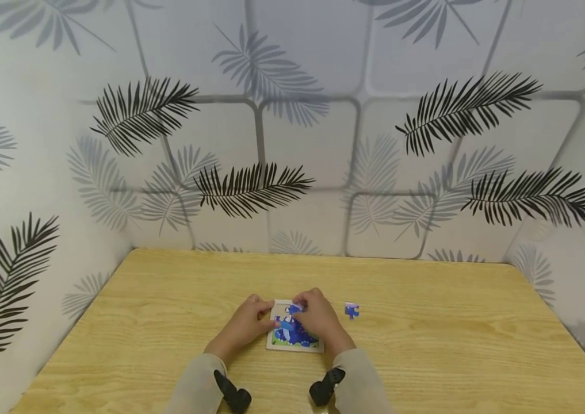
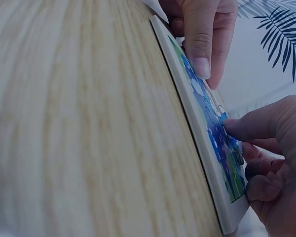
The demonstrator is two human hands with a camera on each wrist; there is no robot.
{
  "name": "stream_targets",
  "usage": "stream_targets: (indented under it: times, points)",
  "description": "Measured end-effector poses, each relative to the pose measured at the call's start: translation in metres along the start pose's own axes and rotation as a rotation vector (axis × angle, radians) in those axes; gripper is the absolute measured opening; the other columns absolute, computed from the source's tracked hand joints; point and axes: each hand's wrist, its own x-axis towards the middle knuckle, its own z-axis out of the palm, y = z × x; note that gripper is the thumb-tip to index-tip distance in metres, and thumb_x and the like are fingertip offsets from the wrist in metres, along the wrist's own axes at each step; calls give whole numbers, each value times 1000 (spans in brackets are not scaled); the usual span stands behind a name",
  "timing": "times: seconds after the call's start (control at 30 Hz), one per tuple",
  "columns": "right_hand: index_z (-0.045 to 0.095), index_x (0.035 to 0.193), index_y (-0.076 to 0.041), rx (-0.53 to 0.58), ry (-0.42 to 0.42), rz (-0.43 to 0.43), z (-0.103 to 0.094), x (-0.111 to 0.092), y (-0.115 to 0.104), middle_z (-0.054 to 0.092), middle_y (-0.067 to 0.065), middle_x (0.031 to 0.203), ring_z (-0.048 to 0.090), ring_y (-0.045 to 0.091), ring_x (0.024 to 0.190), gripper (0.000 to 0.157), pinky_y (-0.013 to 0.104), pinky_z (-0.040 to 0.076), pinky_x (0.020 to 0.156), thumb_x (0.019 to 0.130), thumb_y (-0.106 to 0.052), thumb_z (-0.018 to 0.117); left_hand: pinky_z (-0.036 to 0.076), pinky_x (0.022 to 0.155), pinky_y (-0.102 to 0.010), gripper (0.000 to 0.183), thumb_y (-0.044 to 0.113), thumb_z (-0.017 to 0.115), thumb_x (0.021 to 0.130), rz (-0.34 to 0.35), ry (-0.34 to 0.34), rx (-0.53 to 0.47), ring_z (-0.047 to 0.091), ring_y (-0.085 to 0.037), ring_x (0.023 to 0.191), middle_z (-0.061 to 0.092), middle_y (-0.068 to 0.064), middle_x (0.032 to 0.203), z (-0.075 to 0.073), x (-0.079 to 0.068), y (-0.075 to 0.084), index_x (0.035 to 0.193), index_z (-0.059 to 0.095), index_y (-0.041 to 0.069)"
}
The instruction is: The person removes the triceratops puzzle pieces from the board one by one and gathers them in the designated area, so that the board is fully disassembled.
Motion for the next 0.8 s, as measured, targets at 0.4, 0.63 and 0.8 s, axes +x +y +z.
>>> stream_targets:
  times: [0.4,0.63,0.8]
  points:
    - [65,97,-14,136,29,19,-2,0,3,62,3,97,54,20,88,17,42,46,84,88,-1,64,31,69,-30,57,25,72,85,1,-3,4,38,-17,79,38,-3,88,1,0,-1,132,53,-1]
    - [67,97,-14,156,38,41,-2,0,3,60,2,92,50,19,84,15,37,45,79,90,-2,62,31,69,-29,57,26,72,85,-8,-6,10,38,-17,79,38,-3,88,1,1,0,133,53,0]
    - [68,97,-13,186,44,51,-3,-1,2,59,4,90,50,19,83,14,35,44,79,91,-3,61,30,68,-29,58,24,72,85,5,-4,2,37,-17,78,37,-3,88,0,0,-1,133,52,-2]
